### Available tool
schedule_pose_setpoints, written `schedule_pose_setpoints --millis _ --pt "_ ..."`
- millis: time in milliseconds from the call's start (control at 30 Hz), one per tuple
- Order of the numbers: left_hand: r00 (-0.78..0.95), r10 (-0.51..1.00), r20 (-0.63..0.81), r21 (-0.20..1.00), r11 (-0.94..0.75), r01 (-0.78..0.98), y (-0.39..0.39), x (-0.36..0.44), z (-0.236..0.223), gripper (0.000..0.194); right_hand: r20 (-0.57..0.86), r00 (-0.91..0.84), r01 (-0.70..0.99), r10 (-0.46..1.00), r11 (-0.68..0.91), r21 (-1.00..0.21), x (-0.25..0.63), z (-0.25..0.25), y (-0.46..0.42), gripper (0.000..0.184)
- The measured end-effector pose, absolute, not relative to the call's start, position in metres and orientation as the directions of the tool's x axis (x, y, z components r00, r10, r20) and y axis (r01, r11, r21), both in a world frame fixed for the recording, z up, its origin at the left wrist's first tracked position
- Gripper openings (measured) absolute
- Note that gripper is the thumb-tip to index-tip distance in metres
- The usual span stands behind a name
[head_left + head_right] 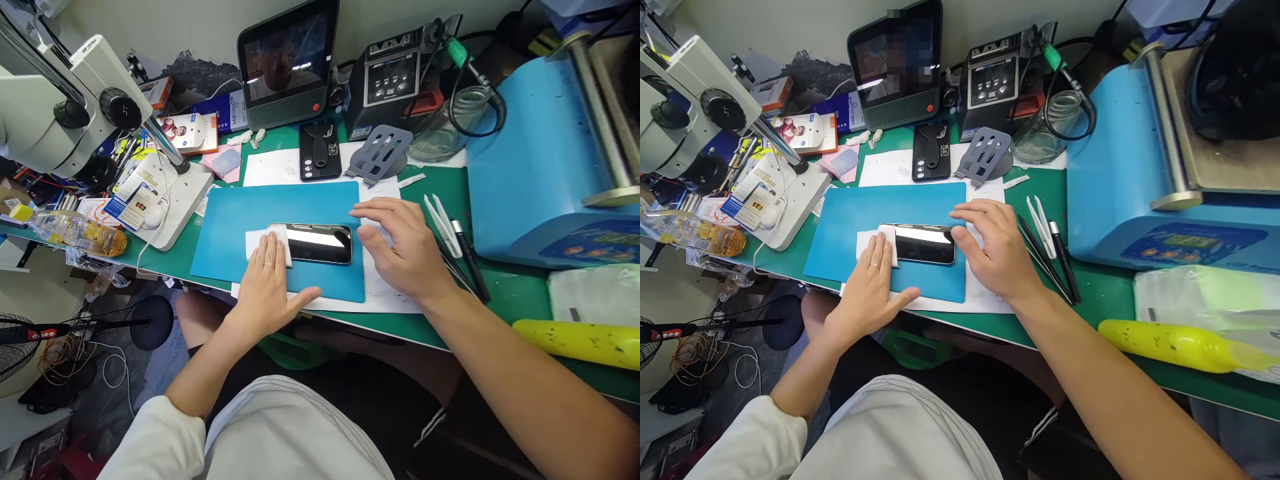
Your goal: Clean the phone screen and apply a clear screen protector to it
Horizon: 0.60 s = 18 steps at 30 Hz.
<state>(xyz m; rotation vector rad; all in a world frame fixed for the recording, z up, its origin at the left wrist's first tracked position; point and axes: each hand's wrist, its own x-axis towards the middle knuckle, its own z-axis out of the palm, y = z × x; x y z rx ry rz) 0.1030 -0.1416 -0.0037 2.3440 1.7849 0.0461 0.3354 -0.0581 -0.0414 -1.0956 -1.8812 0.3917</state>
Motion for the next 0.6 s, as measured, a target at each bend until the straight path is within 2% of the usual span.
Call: schedule_pose_setpoints --millis 233,467,600 --pt "0.283 0.948 -0.146 0.182 -0.256 0.949 -0.129 0.100 0.002 0.108 0.543 -0.234 0.534 0.806 0.574 -0.621 0.334 -0.043 -0.059 0.033" --pt "0.313 0.946 -0.088 0.201 -0.291 0.936 -0.145 0.095 -0.005 0.104 0.541 -0.252 0.521 0.802 0.584 -0.623 0.334 -0.041 -0.059 0.034" --pt "0.330 0.938 -0.108 0.194 -0.305 0.932 -0.126 0.099 -0.005 0.103 0.536 -0.262 0.535 0.803 0.583 -0.611 0.335 -0.041 -0.058 0.033"
